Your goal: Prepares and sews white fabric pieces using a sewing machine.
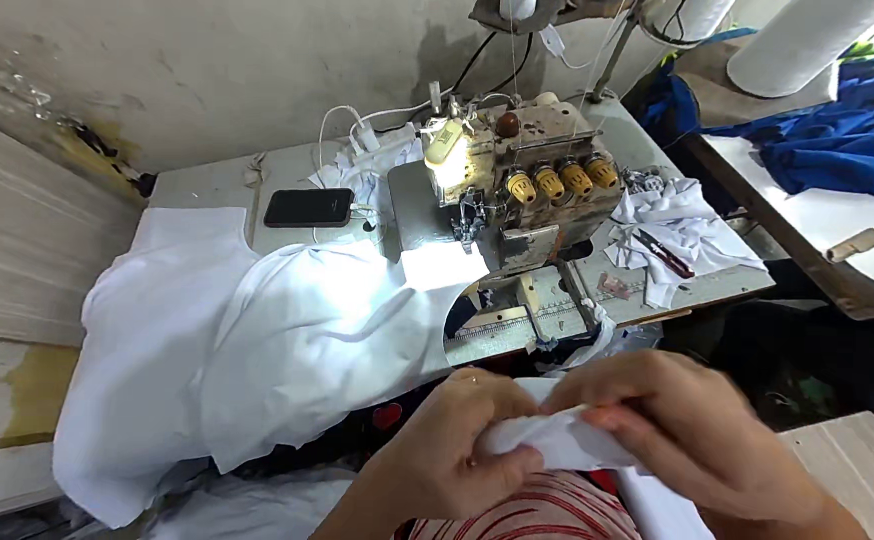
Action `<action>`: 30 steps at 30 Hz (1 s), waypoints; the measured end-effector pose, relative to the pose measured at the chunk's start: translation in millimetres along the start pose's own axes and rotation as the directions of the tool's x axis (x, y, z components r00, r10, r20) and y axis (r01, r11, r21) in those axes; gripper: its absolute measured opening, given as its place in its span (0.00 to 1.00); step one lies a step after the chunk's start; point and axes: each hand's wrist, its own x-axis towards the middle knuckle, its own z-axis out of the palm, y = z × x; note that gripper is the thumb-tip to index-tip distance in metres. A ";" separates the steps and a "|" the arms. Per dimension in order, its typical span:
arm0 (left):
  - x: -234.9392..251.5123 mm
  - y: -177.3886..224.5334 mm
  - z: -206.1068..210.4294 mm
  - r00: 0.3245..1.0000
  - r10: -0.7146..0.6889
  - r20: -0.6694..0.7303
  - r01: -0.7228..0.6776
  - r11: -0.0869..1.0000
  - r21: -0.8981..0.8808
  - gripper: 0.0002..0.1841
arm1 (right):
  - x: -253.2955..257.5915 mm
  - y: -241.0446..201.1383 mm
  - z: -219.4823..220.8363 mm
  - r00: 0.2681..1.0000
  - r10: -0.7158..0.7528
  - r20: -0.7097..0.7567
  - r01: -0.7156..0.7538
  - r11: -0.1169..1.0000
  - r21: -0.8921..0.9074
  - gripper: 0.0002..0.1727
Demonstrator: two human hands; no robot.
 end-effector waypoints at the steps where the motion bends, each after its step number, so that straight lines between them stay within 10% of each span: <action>1: -5.3 -2.4 -4.9 1.000 -0.023 0.000 0.023 1.000 0.000 0.14 | -3.2 -1.4 -8.2 0.998 0.034 -0.055 -0.033 0.999 0.019 0.14; 5: -36.8 -20.3 -39.5 0.988 -0.126 -0.089 0.129 0.991 0.022 0.08 | -18.9 6.1 -27.5 0.976 0.144 -0.162 -0.141 0.990 0.029 0.12; 13: -0.4 -7.9 -17.8 0.990 -0.036 -0.139 0.037 0.999 0.009 0.08 | -23.2 50.8 34.8 0.936 0.197 0.293 -0.266 0.940 0.214 0.43; 16: 15.9 2.5 -9.1 0.995 -0.038 -0.091 0.054 0.982 0.179 0.09 | -18.4 48.3 55.2 0.933 0.221 0.284 -0.297 0.918 0.262 0.25; 20: 21.2 0.7 -28.5 0.959 -0.054 -0.280 0.007 0.986 -0.165 0.08 | -10.6 41.4 46.2 0.952 0.128 0.279 -0.235 0.888 0.396 0.18; 23: 22.9 -21.8 -25.1 0.903 -0.112 -0.414 -0.053 0.929 -0.366 0.26 | -8.4 40.1 40.9 0.980 0.073 0.183 -0.165 0.813 0.559 0.14; 26: 10.6 -36.5 9.9 0.971 -0.172 -0.169 0.064 0.858 -0.510 0.38 | -6.5 35.6 28.2 0.977 0.197 -0.082 -0.103 0.769 0.632 0.12; 30: -8.2 -50.4 58.3 0.953 -0.175 0.247 0.249 0.918 -0.308 0.12 | 3.4 29.1 -8.3 0.856 0.350 -0.380 0.114 0.589 0.800 0.11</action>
